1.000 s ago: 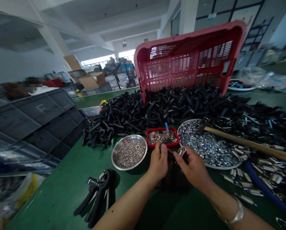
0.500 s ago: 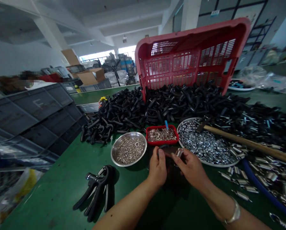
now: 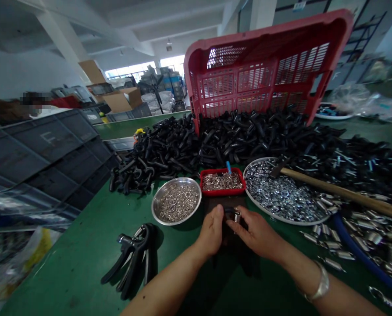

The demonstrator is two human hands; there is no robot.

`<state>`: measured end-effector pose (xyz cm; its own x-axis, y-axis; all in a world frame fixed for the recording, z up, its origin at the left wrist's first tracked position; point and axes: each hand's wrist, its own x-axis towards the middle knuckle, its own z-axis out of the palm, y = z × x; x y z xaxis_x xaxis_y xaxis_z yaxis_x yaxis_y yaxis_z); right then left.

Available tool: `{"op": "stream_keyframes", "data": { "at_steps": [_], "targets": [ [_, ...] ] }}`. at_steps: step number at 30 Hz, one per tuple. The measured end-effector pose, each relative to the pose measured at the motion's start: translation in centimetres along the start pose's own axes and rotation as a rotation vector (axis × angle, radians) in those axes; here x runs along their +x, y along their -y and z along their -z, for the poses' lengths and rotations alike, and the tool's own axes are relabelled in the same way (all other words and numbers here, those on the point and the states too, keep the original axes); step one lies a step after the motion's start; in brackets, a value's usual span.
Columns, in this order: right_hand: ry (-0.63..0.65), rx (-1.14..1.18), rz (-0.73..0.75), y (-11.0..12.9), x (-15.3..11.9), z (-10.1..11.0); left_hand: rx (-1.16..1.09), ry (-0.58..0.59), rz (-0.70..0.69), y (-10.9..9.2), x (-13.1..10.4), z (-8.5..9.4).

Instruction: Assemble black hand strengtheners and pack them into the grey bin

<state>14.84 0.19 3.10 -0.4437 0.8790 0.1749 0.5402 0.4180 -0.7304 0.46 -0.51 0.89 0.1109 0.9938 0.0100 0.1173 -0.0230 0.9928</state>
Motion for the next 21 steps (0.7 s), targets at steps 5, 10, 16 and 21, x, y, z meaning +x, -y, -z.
{"op": "stream_keyframes", "data": {
  "at_steps": [5, 10, 16, 21],
  "targets": [
    [0.172, 0.086, 0.011, -0.1, 0.1, 0.3, -0.021, -0.004, 0.051, 0.9, -0.5, -0.1],
    [0.199, -0.037, -0.025, -0.5, -0.4, -0.1, -0.037, 0.062, 0.052, 0.7, -0.3, 0.0],
    [0.238, 0.021, 0.082, -0.4, 0.0, 0.2, -0.064, 0.169, 0.104, 0.3, 0.3, 0.6],
    [0.214, 0.093, 0.008, -0.4, 0.5, -0.1, 0.019, 0.192, 0.101, 0.5, 0.5, 0.4]
  ]
}}
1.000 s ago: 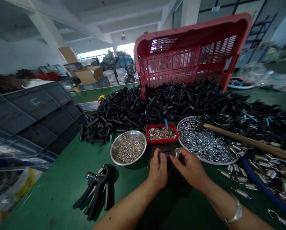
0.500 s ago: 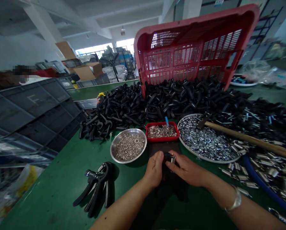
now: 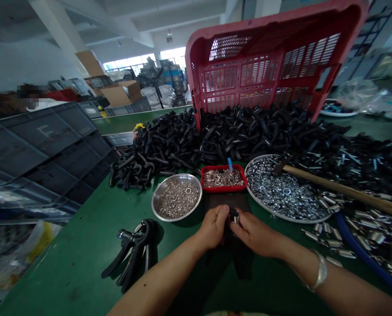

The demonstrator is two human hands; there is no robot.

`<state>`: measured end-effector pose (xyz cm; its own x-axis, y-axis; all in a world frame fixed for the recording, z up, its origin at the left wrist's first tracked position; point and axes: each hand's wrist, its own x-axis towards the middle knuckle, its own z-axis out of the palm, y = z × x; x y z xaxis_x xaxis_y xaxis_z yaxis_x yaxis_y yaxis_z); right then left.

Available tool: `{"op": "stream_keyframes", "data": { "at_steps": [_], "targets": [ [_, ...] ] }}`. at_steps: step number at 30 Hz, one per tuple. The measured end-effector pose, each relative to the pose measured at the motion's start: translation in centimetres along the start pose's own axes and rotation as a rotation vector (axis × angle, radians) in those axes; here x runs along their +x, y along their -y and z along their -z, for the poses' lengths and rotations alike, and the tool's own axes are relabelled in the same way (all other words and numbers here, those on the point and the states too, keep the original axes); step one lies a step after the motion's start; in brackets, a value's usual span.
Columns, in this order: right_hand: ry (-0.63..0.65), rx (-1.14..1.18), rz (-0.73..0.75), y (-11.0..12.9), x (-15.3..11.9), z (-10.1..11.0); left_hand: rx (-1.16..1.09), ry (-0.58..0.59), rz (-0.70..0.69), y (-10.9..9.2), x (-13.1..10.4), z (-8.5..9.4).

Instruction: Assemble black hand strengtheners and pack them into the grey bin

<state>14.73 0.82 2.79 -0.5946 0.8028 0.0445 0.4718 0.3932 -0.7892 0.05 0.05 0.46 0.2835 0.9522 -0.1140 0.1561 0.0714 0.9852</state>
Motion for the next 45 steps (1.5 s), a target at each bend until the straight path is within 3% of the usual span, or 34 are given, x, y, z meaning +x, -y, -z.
{"op": "stream_keyframes", "data": {
  "at_steps": [6, 11, 16, 19, 21, 24, 26, 29, 31, 36, 38, 41, 45],
  "targets": [
    [0.019, 0.229, -0.028, -1.5, 0.8, -0.6, 0.305, -0.059, -0.095, -0.3, 1.6, 0.7],
    [-0.061, 0.642, -0.452, -2.4, 1.5, -1.0, 0.683, -0.133, -0.166, -1.5, 1.8, 1.4],
    [-0.258, 0.841, -0.525, -2.7, 1.8, -1.7, 0.926, -0.226, -0.159, -0.5, 1.0, -0.5],
    [-0.172, 0.601, -0.457, -3.1, 1.9, -0.5, 0.946, -0.257, -0.111, 0.1, 1.4, -1.0],
    [-0.098, 0.188, -0.379, -3.4, 2.6, 1.5, 0.948, -0.229, -0.113, 0.0, 1.9, -0.7],
    [-0.175, -0.542, -0.323, -3.6, 5.1, 4.9, 0.995, -0.16, -0.13, -0.4, 3.0, -0.1],
    [-0.138, -0.786, -0.241, -3.6, 7.6, 6.2, 1.062, -0.108, -0.139, -0.5, 3.8, 0.0],
    [-0.014, -0.824, -0.19, -3.9, 11.4, 6.3, 1.176, -0.04, -0.153, -0.5, 4.5, 0.0],
    [-0.001, -0.811, -0.21, -4.4, 13.1, 5.7, 1.244, 0.014, -0.161, -0.6, 4.6, 0.3],
    [-0.045, -0.721, -0.211, -6.5, 13.8, 5.4, 1.249, 0.135, -0.191, -1.5, 5.1, 2.7],
    [-0.092, -0.651, -0.193, -7.3, 13.3, 5.7, 1.163, 0.054, -0.162, -2.0, 6.5, 3.9],
    [-0.146, -0.51, -0.157, -8.0, 12.7, 6.0, 0.979, -0.168, -0.006, -2.3, 9.6, 5.1],
    [-0.206, -0.269, -0.149, -8.5, 12.5, 5.8, 0.769, -0.168, -0.009, -1.8, 13.0, 5.0]
  ]
}}
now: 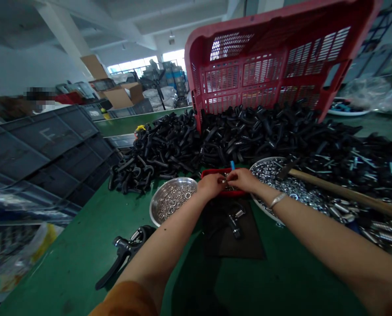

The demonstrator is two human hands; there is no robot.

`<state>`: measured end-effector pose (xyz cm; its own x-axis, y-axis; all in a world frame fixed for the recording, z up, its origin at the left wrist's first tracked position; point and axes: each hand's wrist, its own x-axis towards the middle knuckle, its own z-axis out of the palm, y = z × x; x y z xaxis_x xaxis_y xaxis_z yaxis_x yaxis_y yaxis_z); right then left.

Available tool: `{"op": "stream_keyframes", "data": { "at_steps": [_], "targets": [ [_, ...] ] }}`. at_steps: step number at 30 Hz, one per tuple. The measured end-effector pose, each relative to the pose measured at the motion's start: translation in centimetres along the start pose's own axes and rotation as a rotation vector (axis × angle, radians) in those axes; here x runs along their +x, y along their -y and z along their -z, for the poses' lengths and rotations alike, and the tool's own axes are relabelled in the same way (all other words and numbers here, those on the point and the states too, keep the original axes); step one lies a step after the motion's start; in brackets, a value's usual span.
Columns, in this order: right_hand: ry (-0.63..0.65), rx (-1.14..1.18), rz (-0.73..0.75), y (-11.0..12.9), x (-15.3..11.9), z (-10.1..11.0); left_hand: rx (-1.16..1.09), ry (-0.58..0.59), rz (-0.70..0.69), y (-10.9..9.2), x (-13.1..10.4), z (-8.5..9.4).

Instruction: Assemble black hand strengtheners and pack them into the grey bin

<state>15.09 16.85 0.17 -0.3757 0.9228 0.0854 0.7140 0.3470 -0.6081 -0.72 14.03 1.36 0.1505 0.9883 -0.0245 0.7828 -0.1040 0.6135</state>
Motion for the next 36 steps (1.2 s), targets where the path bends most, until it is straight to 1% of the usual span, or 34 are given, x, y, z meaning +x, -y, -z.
{"op": "stream_keyframes", "data": {
  "at_steps": [3, 6, 10, 13, 16, 18, 19, 20, 22, 25, 28, 30, 34, 36],
  "targets": [
    [-0.05, 0.193, -0.056, -0.3, -0.3, -0.2, -0.13, -0.023, -0.037, 0.2, 0.6, -1.2],
    [-0.088, 0.37, -0.111, -0.2, -0.8, -0.2, -0.282, -0.056, -0.03, 0.5, 0.3, -1.9],
    [-0.101, 0.541, -0.146, 0.4, -1.5, -0.5, -0.5, -0.114, -0.001, 0.4, 0.0, -2.0],
    [-0.109, 0.591, -0.141, 0.9, -1.4, -0.8, -0.608, -0.161, 0.022, 0.1, 0.2, -1.7],
    [-0.149, 0.561, -0.139, 1.0, -1.3, -0.6, -0.568, -0.197, 0.032, 0.0, 0.2, -1.3],
    [-0.172, 0.513, -0.123, 0.9, -1.8, -0.2, -0.531, -0.213, 0.03, 0.1, -0.5, -0.9],
    [-0.173, 0.492, -0.113, 0.9, -2.3, 0.0, -0.494, -0.198, 0.027, 0.2, -1.1, -0.7],
    [-0.163, 0.466, -0.098, 0.9, -3.1, 0.3, -0.451, -0.166, 0.024, 0.3, -1.9, -0.6],
    [-0.123, 0.385, -0.044, 0.8, -5.0, 0.6, -0.378, -0.066, 0.012, 0.5, -3.8, -0.5],
    [-0.064, 0.223, 0.041, 0.5, -8.3, 0.6, -0.406, 0.071, -0.023, 0.6, -6.7, -0.8],
    [-0.045, 0.125, 0.027, 0.1, -10.3, 0.2, -0.431, 0.094, -0.019, 0.8, -8.4, -1.1],
    [-0.062, 0.086, 0.017, -0.1, -10.9, -0.2, -0.403, 0.095, 0.007, 1.0, -8.9, -1.3],
    [-0.106, 0.0, 0.053, -0.2, -11.0, -0.7, -0.339, 0.11, 0.049, 1.1, -9.0, -1.3],
    [-0.146, 0.009, 0.035, -0.1, -10.9, -0.9, -0.327, 0.097, 0.072, 1.0, -8.9, -1.4]
  ]
}}
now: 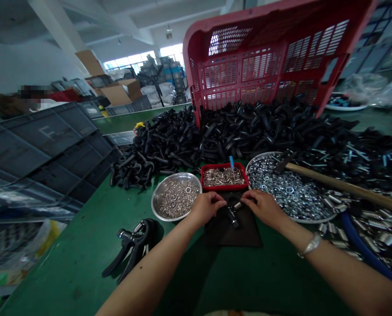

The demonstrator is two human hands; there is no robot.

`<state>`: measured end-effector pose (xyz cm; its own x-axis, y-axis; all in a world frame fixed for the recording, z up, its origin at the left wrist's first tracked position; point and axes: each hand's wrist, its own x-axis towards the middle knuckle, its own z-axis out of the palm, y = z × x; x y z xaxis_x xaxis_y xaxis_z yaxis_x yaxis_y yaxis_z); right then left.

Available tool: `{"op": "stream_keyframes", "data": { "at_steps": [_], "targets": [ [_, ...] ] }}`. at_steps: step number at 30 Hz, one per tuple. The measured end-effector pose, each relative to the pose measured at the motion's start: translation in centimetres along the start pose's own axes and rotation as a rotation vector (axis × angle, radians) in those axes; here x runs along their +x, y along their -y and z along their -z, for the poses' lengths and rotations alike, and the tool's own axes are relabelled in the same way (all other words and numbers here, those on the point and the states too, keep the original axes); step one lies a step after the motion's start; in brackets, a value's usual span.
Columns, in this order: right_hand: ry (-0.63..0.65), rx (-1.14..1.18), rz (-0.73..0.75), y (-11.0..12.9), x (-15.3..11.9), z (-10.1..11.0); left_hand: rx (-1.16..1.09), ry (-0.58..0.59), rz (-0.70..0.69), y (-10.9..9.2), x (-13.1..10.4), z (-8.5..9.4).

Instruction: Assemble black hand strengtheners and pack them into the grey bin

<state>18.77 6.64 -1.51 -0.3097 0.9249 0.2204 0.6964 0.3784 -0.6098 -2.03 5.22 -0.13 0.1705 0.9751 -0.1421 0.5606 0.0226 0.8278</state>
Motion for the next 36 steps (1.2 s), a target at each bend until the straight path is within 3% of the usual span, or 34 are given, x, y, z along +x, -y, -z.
{"op": "stream_keyframes", "data": {
  "at_steps": [5, 10, 15, 19, 25, 31, 36],
  "targets": [
    [-0.042, 0.083, -0.048, 0.5, 0.0, -0.1, 0.061, -0.036, -0.025, -0.2, 0.5, -0.5],
    [-0.039, -0.019, -0.006, 0.6, -0.2, -0.4, 0.308, -0.107, -0.127, -0.6, 0.8, -0.8],
    [0.001, -0.104, 0.033, 0.2, -0.2, -0.3, 0.352, -0.117, -0.123, -0.8, 1.0, -0.9],
    [0.047, -0.256, 0.105, 0.4, -0.2, -0.4, 0.402, -0.129, -0.132, -0.8, 1.0, -1.2],
    [-0.016, -0.385, 0.235, 0.4, -0.6, -0.9, 0.542, -0.186, -0.194, -0.7, 0.6, -2.2],
    [0.023, -0.294, 0.126, 0.5, -0.4, -0.6, 0.749, -0.105, -0.269, -0.9, 0.1, -2.3],
    [0.019, -0.501, 0.237, 0.1, -1.1, -0.9, 0.834, -0.105, -0.364, -1.1, -2.0, -2.2]
  ]
}}
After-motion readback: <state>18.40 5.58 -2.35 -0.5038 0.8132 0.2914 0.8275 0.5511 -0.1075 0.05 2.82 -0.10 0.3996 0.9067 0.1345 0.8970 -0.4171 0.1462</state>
